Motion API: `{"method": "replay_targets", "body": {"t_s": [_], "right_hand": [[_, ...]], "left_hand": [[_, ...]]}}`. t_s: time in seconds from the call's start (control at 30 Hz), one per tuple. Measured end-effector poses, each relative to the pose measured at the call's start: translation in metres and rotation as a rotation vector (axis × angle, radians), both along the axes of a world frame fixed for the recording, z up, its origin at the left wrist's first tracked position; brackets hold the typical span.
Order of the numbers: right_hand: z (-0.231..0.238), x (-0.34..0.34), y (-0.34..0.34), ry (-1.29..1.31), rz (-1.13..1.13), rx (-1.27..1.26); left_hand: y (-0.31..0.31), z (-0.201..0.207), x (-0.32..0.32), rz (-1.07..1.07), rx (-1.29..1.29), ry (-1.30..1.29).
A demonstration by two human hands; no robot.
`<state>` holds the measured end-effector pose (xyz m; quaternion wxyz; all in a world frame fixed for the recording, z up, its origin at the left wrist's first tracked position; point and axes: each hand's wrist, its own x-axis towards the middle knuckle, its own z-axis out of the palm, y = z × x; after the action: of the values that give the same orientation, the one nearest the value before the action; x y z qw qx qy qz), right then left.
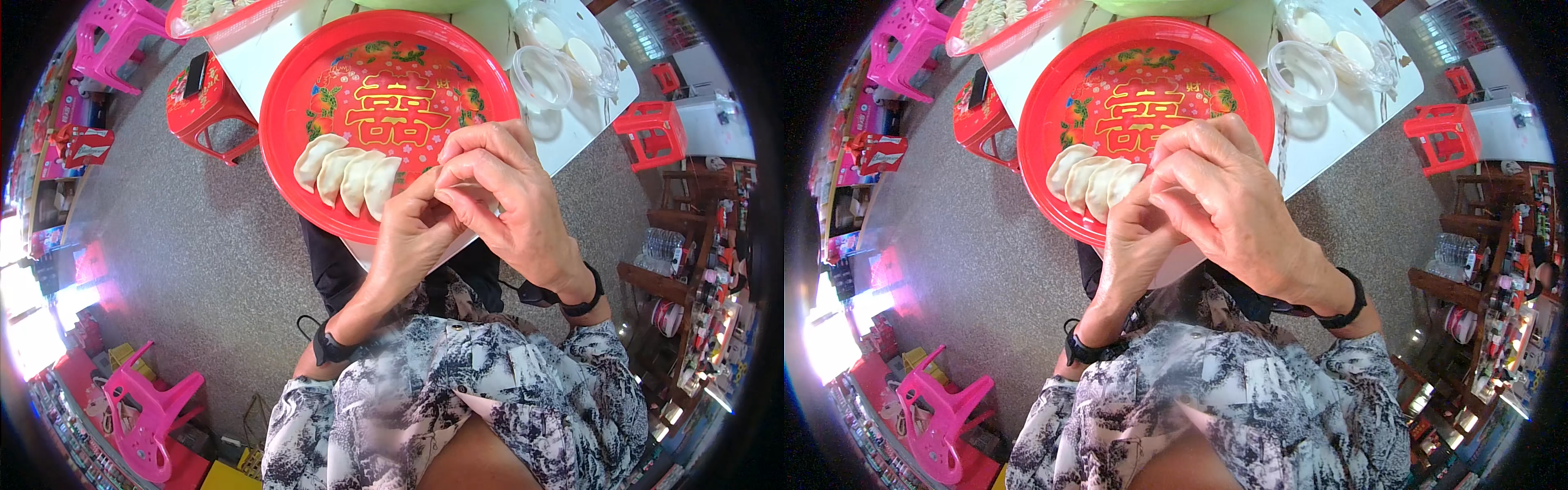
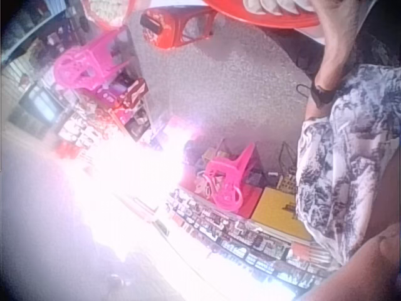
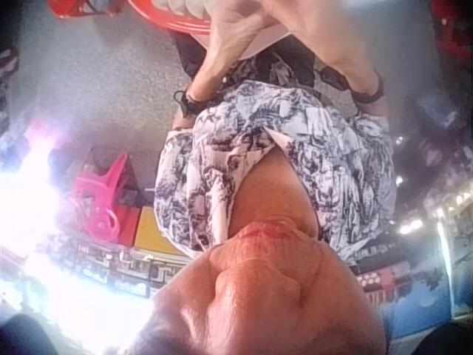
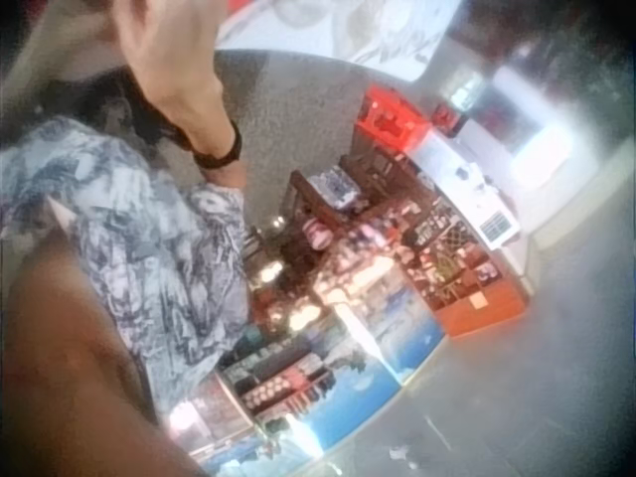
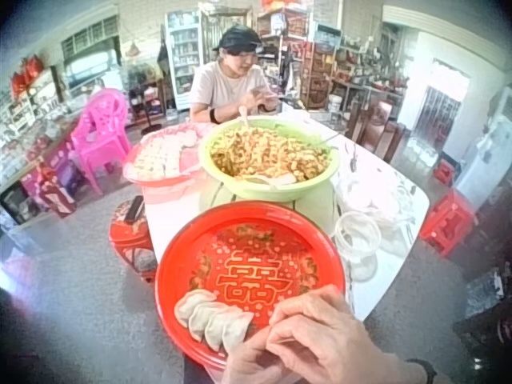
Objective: The person is folding dumplings and placing them on a red tray.
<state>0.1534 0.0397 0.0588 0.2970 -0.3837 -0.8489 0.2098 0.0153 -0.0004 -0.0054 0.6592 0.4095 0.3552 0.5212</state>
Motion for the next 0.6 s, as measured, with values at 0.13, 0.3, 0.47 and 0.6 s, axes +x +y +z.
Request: {"method": "replay_targets", "body": {"t_s": [0.13,0.3,0.47,0.6], "right_hand": [[-0.004,0.002,0.002,0.008,0.011,0.024],[0.002,-0.001,0.001,-0.018,-0.037,0.041],[0.0,-0.003,0.002,-0.028,-0.006,0.06],[-0.007,-0.002,0.003,-0.02,-0.01,0.114]], "left_hand": [[0.002,-0.003,-0.001,-0.014,-0.002,0.015],[0.002,0.001,-0.001,0.016,0.0,-0.011],[0.002,0.002,-0.002,0.007,0.046,0.07],[0.002,0.007,-0.002,-0.018,0.025,0.068]]}}
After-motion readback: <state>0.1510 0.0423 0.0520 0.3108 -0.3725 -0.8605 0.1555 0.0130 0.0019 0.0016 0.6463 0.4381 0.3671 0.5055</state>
